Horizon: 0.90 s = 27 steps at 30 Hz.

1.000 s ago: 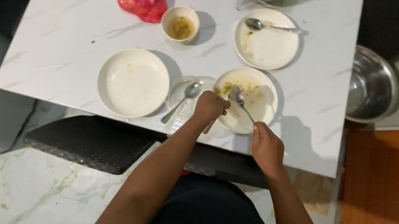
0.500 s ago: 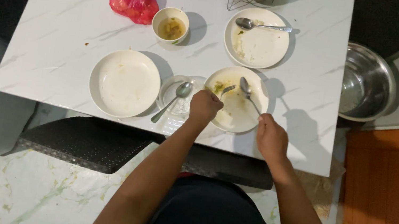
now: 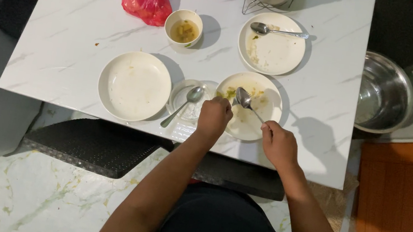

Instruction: Gather and organize dirty plates and utensils on a dining table.

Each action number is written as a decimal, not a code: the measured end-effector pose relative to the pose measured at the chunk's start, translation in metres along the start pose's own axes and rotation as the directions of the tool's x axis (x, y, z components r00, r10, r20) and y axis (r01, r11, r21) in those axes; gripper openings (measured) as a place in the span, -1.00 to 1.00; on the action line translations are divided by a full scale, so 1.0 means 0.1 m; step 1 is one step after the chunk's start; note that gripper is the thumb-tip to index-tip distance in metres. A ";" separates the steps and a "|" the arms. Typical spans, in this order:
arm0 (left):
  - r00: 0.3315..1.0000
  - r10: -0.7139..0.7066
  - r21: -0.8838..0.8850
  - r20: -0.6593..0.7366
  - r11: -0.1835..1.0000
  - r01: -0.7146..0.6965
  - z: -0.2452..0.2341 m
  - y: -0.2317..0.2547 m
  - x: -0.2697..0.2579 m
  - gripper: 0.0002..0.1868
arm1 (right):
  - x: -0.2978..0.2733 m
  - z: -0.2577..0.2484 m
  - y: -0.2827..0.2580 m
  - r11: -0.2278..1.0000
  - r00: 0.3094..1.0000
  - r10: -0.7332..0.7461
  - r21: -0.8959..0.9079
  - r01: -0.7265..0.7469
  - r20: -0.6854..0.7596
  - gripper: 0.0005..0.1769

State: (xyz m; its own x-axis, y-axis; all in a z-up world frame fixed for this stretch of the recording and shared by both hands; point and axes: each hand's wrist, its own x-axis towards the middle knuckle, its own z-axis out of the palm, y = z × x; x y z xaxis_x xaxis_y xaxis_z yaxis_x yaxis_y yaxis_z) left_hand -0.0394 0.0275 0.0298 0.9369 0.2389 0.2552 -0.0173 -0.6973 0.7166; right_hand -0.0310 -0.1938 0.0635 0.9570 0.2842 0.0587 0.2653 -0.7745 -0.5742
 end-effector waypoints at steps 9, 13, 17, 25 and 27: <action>1.000 0.018 -0.022 0.016 1.000 -0.018 -0.13 -0.01 0.00 -0.95 | 0.16 -0.12 0.34 0.995 0.996 0.090 -0.034 -0.089 0.009 -0.76; 0.999 -0.029 -0.039 0.030 0.999 0.030 -0.15 0.03 0.02 -0.96 | 0.15 -0.05 0.16 0.992 0.994 -0.080 0.093 0.086 -0.071 -0.76; 0.996 -0.068 -0.009 0.060 0.998 0.069 -0.16 0.06 0.05 -0.96 | 0.11 -0.12 -0.22 0.999 1.000 0.025 0.040 -0.025 0.006 -0.76; 0.996 -0.077 -0.013 0.043 0.997 0.078 -0.15 -0.06 -0.03 -0.96 | 0.14 -0.06 0.02 0.996 1.000 -0.004 -0.091 0.003 -0.010 -0.78; 0.996 -0.077 -0.009 0.050 0.997 0.077 -0.13 -0.09 -0.06 -0.96 | 0.13 -0.12 -0.06 0.998 0.998 -0.027 -0.062 0.024 -0.061 -0.79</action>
State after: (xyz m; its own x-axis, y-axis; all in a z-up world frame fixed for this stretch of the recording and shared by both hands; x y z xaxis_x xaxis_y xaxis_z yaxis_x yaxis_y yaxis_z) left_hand -0.0496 0.0417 0.0303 0.9517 0.2579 0.1668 0.0520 -0.6707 0.7399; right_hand -0.0191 -0.1923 0.0774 0.9547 0.2701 0.1245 0.2946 -0.8010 -0.5211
